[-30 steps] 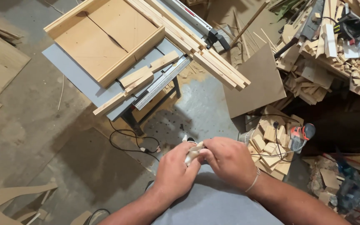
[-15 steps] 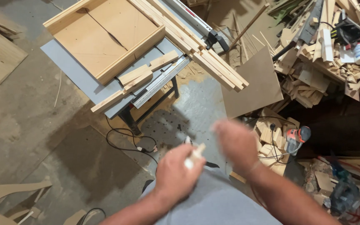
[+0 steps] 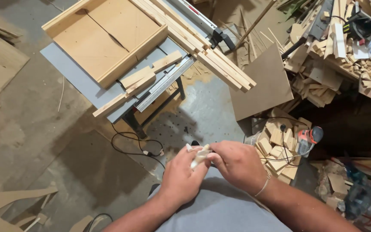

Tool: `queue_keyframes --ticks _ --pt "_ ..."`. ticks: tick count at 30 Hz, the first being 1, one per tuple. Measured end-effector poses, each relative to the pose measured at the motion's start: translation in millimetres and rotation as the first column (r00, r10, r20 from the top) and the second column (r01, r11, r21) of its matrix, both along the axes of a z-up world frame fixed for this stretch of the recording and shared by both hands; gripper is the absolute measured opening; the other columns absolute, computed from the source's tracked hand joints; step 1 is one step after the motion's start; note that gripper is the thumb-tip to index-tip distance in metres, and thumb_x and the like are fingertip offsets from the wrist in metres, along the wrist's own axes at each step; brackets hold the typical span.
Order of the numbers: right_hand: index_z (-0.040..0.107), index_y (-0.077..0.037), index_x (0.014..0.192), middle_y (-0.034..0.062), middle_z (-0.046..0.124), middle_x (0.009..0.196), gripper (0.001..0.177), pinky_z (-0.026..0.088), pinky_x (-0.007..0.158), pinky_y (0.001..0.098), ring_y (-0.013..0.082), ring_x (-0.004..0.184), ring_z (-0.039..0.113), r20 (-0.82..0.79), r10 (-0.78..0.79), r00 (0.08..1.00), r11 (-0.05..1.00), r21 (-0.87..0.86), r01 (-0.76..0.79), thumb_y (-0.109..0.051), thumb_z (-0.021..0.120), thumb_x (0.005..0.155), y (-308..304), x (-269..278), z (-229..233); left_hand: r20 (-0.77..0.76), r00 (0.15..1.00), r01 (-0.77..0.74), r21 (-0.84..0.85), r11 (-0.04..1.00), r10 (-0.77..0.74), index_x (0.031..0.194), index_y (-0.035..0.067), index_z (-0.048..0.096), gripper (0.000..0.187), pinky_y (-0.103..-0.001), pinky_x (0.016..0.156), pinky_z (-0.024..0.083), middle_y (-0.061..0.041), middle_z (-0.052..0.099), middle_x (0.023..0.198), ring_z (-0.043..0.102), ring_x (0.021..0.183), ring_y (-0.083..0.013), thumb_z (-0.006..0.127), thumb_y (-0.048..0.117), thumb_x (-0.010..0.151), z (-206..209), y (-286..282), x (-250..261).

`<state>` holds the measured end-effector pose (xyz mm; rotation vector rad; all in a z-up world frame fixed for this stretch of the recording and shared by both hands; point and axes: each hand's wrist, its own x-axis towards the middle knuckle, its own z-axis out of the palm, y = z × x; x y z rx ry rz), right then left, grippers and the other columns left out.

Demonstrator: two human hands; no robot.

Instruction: Cutting and gluing small wooden pieces to assemble a project.

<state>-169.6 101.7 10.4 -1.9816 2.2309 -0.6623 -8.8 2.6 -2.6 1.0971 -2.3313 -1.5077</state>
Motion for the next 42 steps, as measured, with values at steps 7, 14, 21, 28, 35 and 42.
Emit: queue_keyframes --ticks 7,14,21,28,35,42 --pt "0.053 -0.017 0.076 0.0007 0.049 0.062 0.05 0.035 0.044 0.0425 0.0245 0.053 0.05 -0.082 -0.071 0.994 0.996 -0.059 0.067 -0.05 0.03 0.106 1.2 -0.4 -14.9 -0.014 1.0 -0.009 -0.073 0.997 0.008 0.11 0.025 0.075 0.032 -0.047 0.079 0.052 0.0 0.073 0.107 0.07 0.096 -0.0325 0.058 0.042 0.089 -8.3 7.8 -2.2" --pt "0.077 -0.016 0.11 0.0065 0.079 0.109 0.043 0.055 0.08 0.0437 0.0273 0.095 0.074 0.157 -0.568 0.808 0.818 0.219 0.532 -0.033 0.038 0.106 -13.5 -98.0 -3.4 -0.107 0.994 0.003 -0.206 0.979 -0.025 0.109 0.016 0.073 0.031 -0.046 0.073 0.053 -0.003 0.074 0.1 0.07 0.088 -0.0298 0.069 0.037 0.087 -13.5 13.1 8.4" --pt "0.076 -0.014 0.116 -0.0036 0.063 0.071 0.04 0.047 0.06 0.025 0.0084 0.062 0.053 0.57 -0.295 0.767 0.949 0.271 0.164 -0.015 0.086 0.077 -0.8 -33.1 14.3 -0.136 0.99 -0.007 -0.24 0.971 -0.026 0.106 0.012 0.073 0.03 -0.046 0.082 0.054 -0.001 0.078 0.11 0.07 0.102 -0.0272 0.067 0.035 0.087 -14.5 3.9 2.4" --pt "0.075 -0.013 0.083 -0.0029 0.071 0.076 0.015 0.049 0.064 0.0271 0.0113 0.067 0.062 0.577 -0.157 0.801 0.986 0.133 0.097 -0.021 0.066 0.093 -7.9 -9.4 7.8 -0.129 0.991 -0.001 -0.272 0.962 -0.036 0.095 0.014 0.073 0.024 -0.048 0.072 0.053 0.002 0.076 0.107 0.069 0.091 -0.0286 0.064 0.033 0.085 -14.8 2.8 1.2" --pt "0.075 -0.008 0.102 0.0012 0.074 0.086 0.016 0.055 0.077 0.026 0.01 0.08 0.067 0.818 -0.226 0.529 0.973 0.212 0.087 -0.017 0.064 0.095 -9.5 -17.3 -11.6 -0.106 0.991 0.048 -0.242 0.969 -0.076 0.105 0.019 0.073 0.028 -0.047 0.069 0.053 0.0 0.072 0.103 0.07 0.086 -0.0297 0.065 0.038 0.085 -15.1 -2.1 3.3" --pt "0.061 -0.008 0.089 0.0013 0.05 0.065 0.019 0.037 0.054 0.0248 0.01 0.058 0.044 0.939 -0.121 0.322 0.991 0.133 -0.016 -0.017 0.053 0.104 -14.5 -16.7 -21.6 0.048 0.998 0.019 0.192 0.981 -0.028 0.101 0.027 0.071 0.031 -0.032 0.071 0.05 0.006 0.075 0.082 0.068 0.076 -0.0149 0.073 0.041 0.074 19.6 -20.7 0.6"
